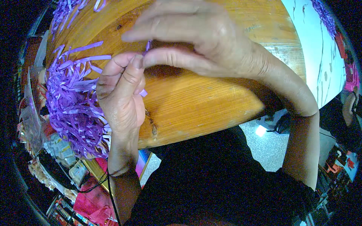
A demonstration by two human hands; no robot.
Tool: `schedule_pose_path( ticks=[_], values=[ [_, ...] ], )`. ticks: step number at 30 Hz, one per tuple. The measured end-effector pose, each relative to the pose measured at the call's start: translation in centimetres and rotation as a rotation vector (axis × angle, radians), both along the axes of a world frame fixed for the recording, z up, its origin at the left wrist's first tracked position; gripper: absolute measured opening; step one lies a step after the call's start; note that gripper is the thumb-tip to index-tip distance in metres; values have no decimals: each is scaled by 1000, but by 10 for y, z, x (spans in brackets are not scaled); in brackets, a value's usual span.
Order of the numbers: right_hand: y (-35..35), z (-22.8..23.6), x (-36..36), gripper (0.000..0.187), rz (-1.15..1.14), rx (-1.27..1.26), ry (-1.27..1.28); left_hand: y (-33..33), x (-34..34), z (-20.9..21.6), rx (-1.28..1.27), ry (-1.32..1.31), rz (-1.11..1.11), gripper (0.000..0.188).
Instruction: Rolling and twisting purple plastic strips into decorative shapes.
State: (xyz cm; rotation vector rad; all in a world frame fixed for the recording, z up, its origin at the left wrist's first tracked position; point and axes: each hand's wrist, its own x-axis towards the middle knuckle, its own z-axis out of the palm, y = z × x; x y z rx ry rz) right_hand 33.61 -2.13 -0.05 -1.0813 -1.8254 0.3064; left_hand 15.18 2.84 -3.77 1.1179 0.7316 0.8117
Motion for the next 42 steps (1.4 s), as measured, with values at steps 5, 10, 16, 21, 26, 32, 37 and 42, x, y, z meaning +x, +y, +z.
schedule_pose_path(
  ticks=[5,10,16,21,26,32,37,42],
  values=[
    [-7,10,0,18,-91,37,-402,0,-1,1,38,45,-5,6],
    [-5,15,6,10,-142,-6,-376,4,0,3,124,-52,49,8],
    [-1,19,-4,7,-42,-138,-176,8,-5,5,296,182,-25,9],
    [-8,19,24,4,-282,-176,276,14,-8,18,294,148,-157,17],
    [-12,7,117,21,-175,-106,281,13,-29,30,456,335,-46,15],
    [-16,-1,135,27,-36,-134,532,7,-63,37,122,255,44,10],
    [-2,21,8,28,-549,39,-412,-4,-72,22,244,232,-1,16],
    [3,23,-43,35,144,157,-409,-13,-74,20,235,130,-69,18]
  ],
)
